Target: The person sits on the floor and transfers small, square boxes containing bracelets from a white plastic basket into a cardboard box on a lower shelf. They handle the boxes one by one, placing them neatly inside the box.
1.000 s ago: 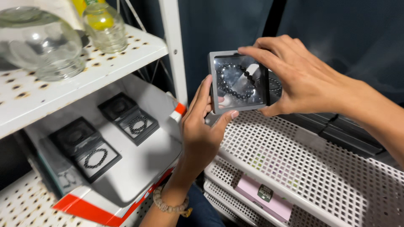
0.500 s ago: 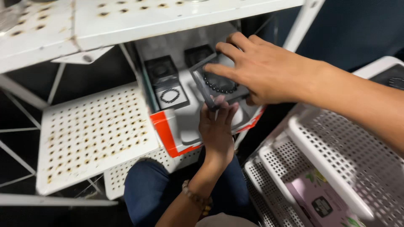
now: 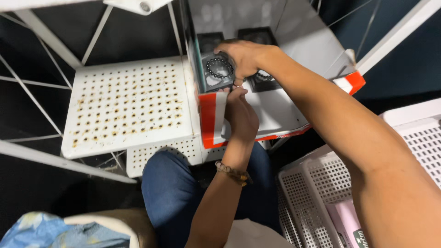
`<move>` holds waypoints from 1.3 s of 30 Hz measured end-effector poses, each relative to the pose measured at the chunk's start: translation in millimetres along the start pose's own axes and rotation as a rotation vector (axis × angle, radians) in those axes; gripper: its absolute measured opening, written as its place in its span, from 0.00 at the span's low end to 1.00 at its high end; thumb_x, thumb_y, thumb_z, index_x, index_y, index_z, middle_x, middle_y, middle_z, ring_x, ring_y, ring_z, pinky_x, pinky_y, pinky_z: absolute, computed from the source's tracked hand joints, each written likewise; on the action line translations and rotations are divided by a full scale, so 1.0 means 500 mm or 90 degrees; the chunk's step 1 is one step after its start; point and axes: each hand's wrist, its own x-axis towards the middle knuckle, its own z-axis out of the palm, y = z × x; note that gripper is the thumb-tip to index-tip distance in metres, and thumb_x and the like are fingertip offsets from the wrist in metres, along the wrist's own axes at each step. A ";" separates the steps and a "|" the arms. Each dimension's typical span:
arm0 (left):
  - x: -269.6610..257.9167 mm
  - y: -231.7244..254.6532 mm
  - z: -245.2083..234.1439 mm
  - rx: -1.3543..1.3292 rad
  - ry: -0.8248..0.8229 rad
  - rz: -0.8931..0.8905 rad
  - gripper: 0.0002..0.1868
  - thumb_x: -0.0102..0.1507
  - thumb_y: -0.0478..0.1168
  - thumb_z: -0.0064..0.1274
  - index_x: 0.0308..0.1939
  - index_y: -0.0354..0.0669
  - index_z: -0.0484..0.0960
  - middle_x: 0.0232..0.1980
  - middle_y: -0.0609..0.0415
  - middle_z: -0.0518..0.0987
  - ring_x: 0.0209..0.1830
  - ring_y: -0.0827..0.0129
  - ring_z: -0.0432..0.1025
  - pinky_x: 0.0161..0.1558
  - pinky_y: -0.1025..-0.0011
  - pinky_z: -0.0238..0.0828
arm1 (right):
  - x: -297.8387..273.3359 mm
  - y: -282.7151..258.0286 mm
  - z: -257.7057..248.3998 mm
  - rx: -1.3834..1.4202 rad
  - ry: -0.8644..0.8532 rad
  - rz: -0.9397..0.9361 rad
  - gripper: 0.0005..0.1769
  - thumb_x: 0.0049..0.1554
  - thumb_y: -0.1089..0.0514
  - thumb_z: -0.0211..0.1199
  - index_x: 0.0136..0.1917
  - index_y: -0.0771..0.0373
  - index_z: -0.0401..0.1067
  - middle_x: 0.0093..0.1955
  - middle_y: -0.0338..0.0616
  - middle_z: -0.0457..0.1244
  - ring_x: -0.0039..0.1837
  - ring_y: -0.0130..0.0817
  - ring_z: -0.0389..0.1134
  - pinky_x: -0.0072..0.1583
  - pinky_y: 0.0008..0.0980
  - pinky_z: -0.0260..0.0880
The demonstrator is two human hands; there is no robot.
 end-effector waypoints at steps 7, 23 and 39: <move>0.062 -0.038 -0.034 0.200 0.165 -0.063 0.09 0.45 0.34 0.50 0.20 0.53 0.67 0.26 0.67 0.66 0.25 0.72 0.60 0.27 0.75 0.53 | 0.017 -0.008 0.067 0.092 -0.029 0.075 0.73 0.23 0.71 0.81 0.78 0.46 0.53 0.76 0.49 0.56 0.73 0.50 0.57 0.64 0.45 0.64; 0.060 -0.039 -0.050 0.382 -0.094 0.064 0.33 0.53 0.29 0.54 0.62 0.26 0.64 0.62 0.34 0.62 0.74 0.45 0.54 0.73 0.45 0.45 | 0.023 -0.015 0.097 0.157 0.058 -0.005 0.51 0.36 0.61 0.77 0.72 0.54 0.63 0.67 0.54 0.66 0.71 0.60 0.63 0.70 0.56 0.63; -0.222 -0.008 -0.001 0.347 -0.286 0.244 0.38 0.53 0.31 0.43 0.70 0.43 0.63 0.72 0.50 0.68 0.71 0.68 0.64 0.67 0.64 0.68 | -0.118 -0.061 0.006 -0.420 -0.071 0.033 0.25 0.47 0.61 0.65 0.59 0.52 0.70 0.45 0.44 0.71 0.49 0.50 0.74 0.44 0.44 0.71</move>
